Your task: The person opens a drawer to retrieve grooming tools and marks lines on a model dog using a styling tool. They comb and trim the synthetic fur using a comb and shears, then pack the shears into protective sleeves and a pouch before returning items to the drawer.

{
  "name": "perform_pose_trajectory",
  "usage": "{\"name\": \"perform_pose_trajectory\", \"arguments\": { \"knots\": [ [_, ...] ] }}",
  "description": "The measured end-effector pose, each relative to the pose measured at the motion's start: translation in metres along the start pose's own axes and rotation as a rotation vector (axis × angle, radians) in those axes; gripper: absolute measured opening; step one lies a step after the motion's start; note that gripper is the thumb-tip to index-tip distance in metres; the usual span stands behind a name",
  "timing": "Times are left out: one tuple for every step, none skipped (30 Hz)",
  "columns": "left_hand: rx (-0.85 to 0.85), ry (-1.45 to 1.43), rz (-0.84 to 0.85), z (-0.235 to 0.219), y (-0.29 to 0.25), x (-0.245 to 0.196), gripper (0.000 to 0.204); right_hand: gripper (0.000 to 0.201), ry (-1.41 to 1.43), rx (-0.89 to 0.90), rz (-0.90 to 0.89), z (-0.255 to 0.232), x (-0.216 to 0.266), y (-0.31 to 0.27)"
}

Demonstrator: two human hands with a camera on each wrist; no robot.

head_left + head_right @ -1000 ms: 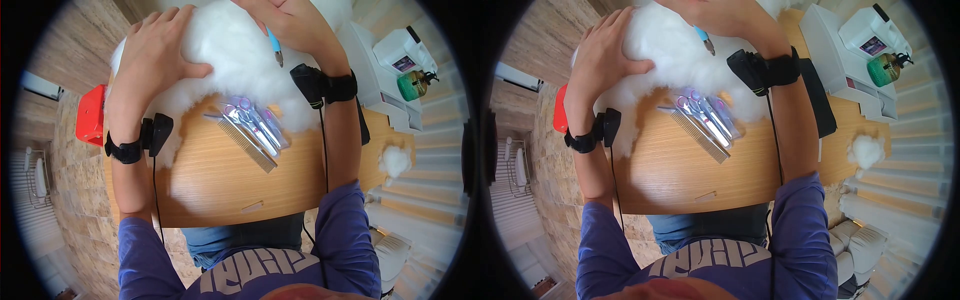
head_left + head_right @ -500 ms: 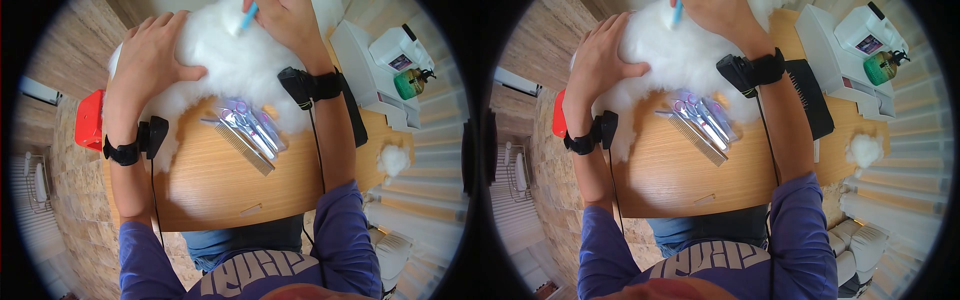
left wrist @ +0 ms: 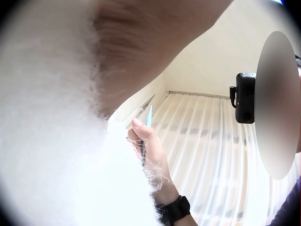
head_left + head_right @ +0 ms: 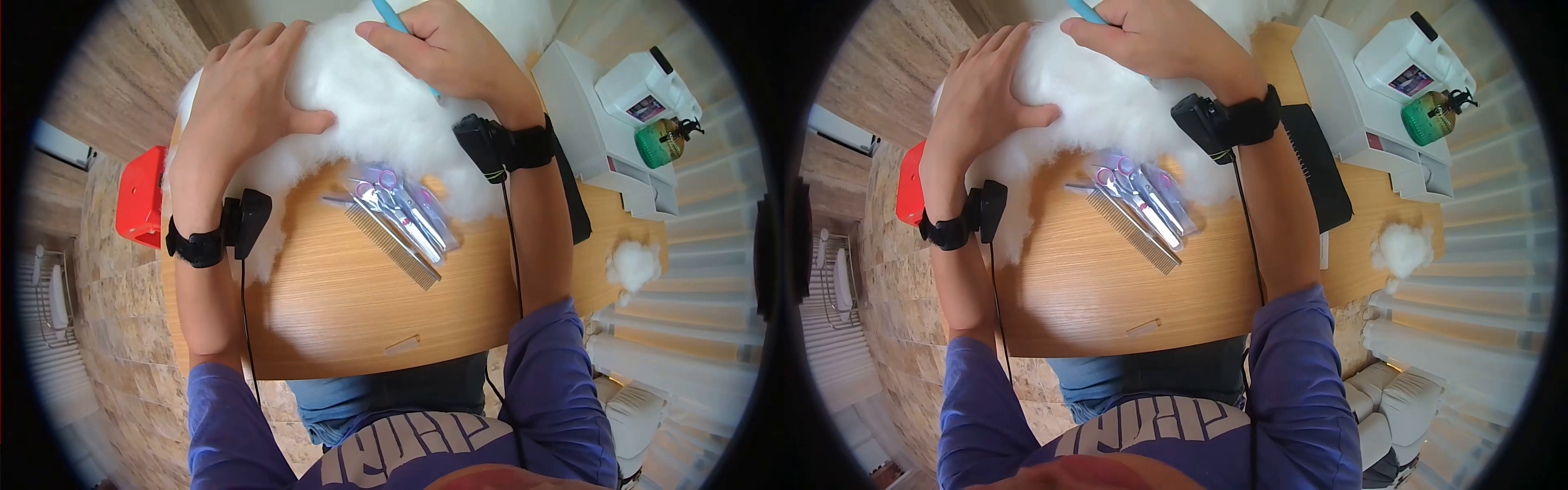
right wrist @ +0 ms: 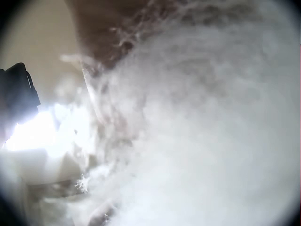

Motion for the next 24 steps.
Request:
{"name": "perform_pose_trajectory", "arguments": {
  "knots": [
    [-0.004, 0.0, -0.003, 0.001, 0.0, 0.001, 0.095, 0.05, -0.002, 0.002, -0.003, -0.001, -0.001, -0.001],
    [-0.008, 0.002, -0.005, 0.001, 0.0, 0.001, 0.095, 0.051, 0.021, 0.022, -0.011, -0.001, -0.001, -0.003],
    [-0.012, 0.003, -0.005, 0.0, 0.0, 0.001, 0.095, 0.051, 0.043, 0.041, -0.018, -0.001, 0.0, -0.003],
    [-0.002, 0.0, -0.006, 0.0, 0.001, 0.001, 0.095, 0.051, 0.041, 0.039, -0.021, -0.002, 0.001, -0.003],
    [0.01, -0.004, -0.007, 0.001, 0.001, 0.001, 0.095, 0.052, 0.097, 0.062, 0.086, -0.002, -0.003, -0.005],
    [0.009, -0.004, -0.005, 0.0, 0.001, 0.0, 0.095, 0.053, 0.154, 0.085, 0.193, 0.0, -0.008, -0.006],
    [0.013, -0.002, -0.014, 0.0, 0.001, -0.001, 0.095, 0.053, 0.154, 0.083, 0.193, 0.0, -0.01, -0.007],
    [0.018, 0.001, -0.023, 0.0, 0.001, -0.001, 0.095, 0.053, 0.223, 0.071, 0.211, 0.0, -0.014, -0.008],
    [0.019, 0.002, -0.021, -0.001, 0.001, -0.001, 0.095, 0.053, 0.293, 0.059, 0.23, 0.0, -0.017, -0.008],
    [0.024, -0.005, -0.02, -0.001, 0.002, -0.001, 0.095, 0.053, 0.293, 0.057, 0.231, 0.0, -0.019, -0.008],
    [0.03, -0.012, -0.019, 0.0, 0.002, -0.001, 0.095, 0.053, 0.337, 0.022, 0.222, -0.003, -0.018, -0.007],
    [0.031, -0.014, -0.019, 0.001, 0.002, 0.0, 0.095, 0.053, 0.382, -0.013, 0.212, -0.004, -0.018, -0.006],
    [0.015, -0.011, -0.008, 0.001, 0.002, 0.0, 0.095, 0.053, 0.382, -0.012, 0.213, -0.001, -0.021, -0.006],
    [-0.001, -0.008, 0.001, 0.001, 0.001, 0.0, 0.095, 0.053, 0.441, -0.08, 0.166, -0.002, -0.022, -0.004],
    [-0.001, -0.008, 0.0, 0.0, 0.001, -0.001, 0.095, 0.054, 0.5, -0.148, 0.116, -0.004, -0.022, -0.003],
    [0.004, 0.002, -0.007, 0.0, 0.002, -0.001, 0.095, 0.054, 0.499, -0.149, 0.113, -0.005, -0.024, -0.002],
    [0.012, 0.01, -0.014, 0.0, 0.001, -0.001, 0.095, 0.054, 0.501, -0.141, 0.115, -0.005, -0.024, -0.002],
    [0.012, 0.012, -0.014, 0.0, 0.001, -0.001, 0.095, 0.055, 0.502, -0.135, 0.117, -0.006, -0.024, -0.002],
    [0.001, 0.013, -0.011, -0.001, 0.001, -0.001, 0.095, 0.055, 0.502, -0.137, 0.115, -0.009, -0.024, -0.002],
    [-0.008, 0.013, -0.008, -0.001, 0.001, -0.002, 0.094, 0.057, 0.502, -0.148, 0.14, -0.013, -0.023, -0.003],
    [-0.004, 0.014, -0.006, -0.001, 0.001, -0.002, 0.094, 0.058, 0.505, -0.158, 0.167, -0.015, -0.024, -0.005],
    [0.003, 0.005, -0.003, 0.0, 0.001, -0.002, 0.094, 0.058, 0.509, -0.161, 0.17, -0.014, -0.032, -0.006],
    [0.005, -0.001, -0.002, -0.001, 0.002, -0.001, 0.093, 0.059, 0.72, -0.191, 0.089, -0.015, -0.035, -0.002],
    [0.006, 0.002, 0.0, -0.001, 0.003, -0.001, 0.093, 0.06, 0.929, -0.22, 0.005, -0.018, -0.037, 0.0]
  ]
}}
Point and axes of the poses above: each hand's wrist, its own y-axis towards the middle knuckle, its own z-axis out of the palm, x = y × z, the point moved 7 cm from there along y, towards the middle knuckle, and after that the axes turned 5 degrees about -y, right-handed, at the moved point
